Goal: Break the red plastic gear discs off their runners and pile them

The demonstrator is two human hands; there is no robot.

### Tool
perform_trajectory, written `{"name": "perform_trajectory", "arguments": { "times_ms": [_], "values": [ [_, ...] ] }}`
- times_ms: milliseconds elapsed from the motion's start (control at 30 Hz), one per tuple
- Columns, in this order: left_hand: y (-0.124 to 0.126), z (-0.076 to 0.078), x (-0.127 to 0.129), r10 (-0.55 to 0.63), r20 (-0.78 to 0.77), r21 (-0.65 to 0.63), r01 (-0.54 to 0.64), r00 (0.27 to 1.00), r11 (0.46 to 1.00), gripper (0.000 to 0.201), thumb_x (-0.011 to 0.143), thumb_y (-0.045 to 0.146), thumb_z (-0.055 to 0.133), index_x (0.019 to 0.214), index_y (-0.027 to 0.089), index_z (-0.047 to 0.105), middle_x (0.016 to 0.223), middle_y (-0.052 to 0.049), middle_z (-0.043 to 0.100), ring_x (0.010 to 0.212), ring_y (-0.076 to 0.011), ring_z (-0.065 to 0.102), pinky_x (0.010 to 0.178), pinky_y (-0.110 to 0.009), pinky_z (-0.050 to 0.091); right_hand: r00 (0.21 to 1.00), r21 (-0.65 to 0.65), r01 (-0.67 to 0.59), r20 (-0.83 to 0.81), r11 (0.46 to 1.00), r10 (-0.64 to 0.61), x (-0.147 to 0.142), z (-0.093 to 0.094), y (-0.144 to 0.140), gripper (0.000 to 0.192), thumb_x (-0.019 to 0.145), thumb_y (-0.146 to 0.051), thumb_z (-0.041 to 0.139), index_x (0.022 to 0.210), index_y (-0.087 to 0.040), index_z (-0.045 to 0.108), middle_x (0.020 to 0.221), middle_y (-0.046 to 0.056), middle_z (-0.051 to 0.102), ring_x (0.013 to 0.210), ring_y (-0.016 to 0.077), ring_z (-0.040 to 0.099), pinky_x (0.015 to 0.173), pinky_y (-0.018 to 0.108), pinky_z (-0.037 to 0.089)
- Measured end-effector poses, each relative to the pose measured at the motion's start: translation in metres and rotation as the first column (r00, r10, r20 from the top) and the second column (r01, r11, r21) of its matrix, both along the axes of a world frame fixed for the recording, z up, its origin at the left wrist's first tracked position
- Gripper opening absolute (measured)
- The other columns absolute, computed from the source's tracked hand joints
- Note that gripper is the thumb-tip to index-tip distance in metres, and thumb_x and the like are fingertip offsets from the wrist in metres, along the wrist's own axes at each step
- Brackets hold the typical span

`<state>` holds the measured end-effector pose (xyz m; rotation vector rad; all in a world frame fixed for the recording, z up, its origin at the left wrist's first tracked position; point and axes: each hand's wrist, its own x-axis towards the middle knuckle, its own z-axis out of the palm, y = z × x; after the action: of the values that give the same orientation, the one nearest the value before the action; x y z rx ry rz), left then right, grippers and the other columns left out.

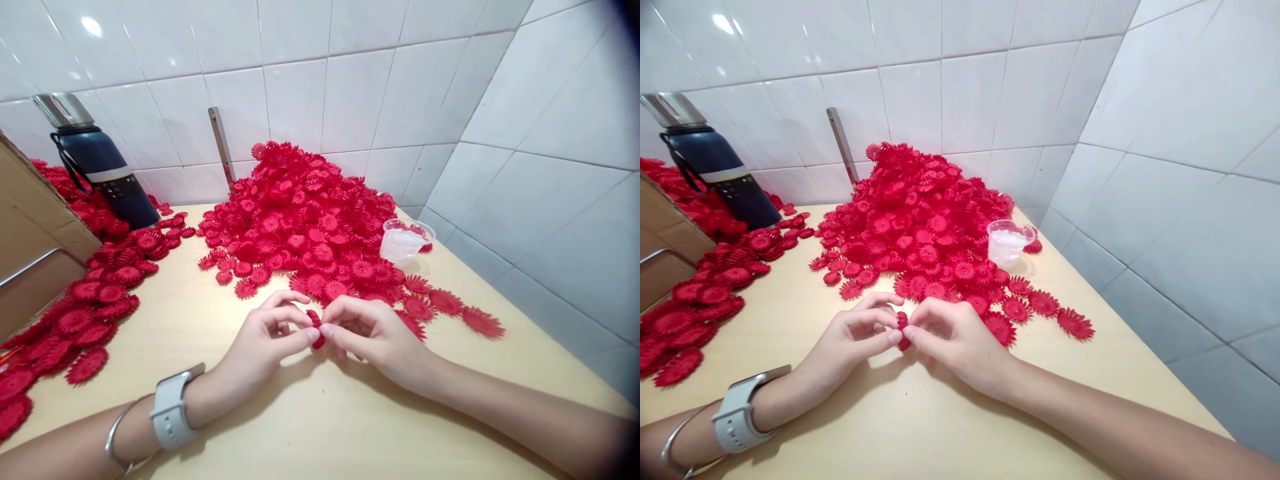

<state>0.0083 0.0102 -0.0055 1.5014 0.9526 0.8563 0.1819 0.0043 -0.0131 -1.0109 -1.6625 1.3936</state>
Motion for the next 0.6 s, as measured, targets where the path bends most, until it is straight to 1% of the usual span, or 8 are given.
{"name": "perform_trajectory", "arguments": {
  "times_ms": [100,233,400,600],
  "values": [
    [-0.0006,0.0001,-0.0004,0.017,-0.009,-0.011,-0.017,1.000,1.000,0.009,0.071,0.018,0.062,0.065,0.019,0.068,0.097,-0.003,0.050,0.094,-0.0166,0.051,0.088,-0.028,0.037,1.000,-0.022,0.002,-0.002,1.000,-0.002,-0.0002,-0.0006,0.0000,0.011,0.080,-0.022,0.052,0.072,-0.014,0.055,0.056,-0.003,0.054,0.048,0.0058,0.047,0.042,0.016,0.034],
    [0.0005,0.0000,-0.0008,0.003,0.004,-0.030,-0.003,1.000,1.000,0.008,0.070,0.018,0.063,0.066,0.019,0.069,0.098,-0.003,0.049,0.096,-0.0176,0.050,0.085,-0.028,0.040,1.000,-0.024,0.008,-0.028,1.000,-0.009,-0.0003,-0.0016,0.0012,0.011,0.076,-0.024,0.059,0.073,-0.014,0.055,0.059,-0.003,0.056,0.051,0.0064,0.050,0.042,0.016,0.035],
    [0.0017,-0.0009,-0.0018,-0.001,0.000,-0.017,0.001,1.000,1.000,0.008,0.070,0.019,0.063,0.065,0.020,0.069,0.096,-0.002,0.050,0.093,-0.0162,0.050,0.085,-0.027,0.039,0.999,-0.055,-0.020,-0.043,0.998,0.018,-0.0003,-0.0020,0.0024,0.011,0.078,-0.023,0.056,0.072,-0.014,0.056,0.054,-0.004,0.054,0.045,0.0047,0.047,0.039,0.015,0.033],
    [0.0012,-0.0020,-0.0029,-0.014,-0.008,-0.017,0.014,1.000,1.000,0.008,0.071,0.020,0.063,0.066,0.019,0.069,0.095,-0.002,0.051,0.093,-0.0158,0.051,0.087,-0.027,0.037,0.997,-0.093,-0.030,-0.069,0.995,0.024,0.0000,-0.0008,0.0031,0.015,0.079,-0.026,0.055,0.073,-0.013,0.057,0.055,-0.001,0.057,0.047,0.0064,0.051,0.040,0.016,0.036]
  ]
}}
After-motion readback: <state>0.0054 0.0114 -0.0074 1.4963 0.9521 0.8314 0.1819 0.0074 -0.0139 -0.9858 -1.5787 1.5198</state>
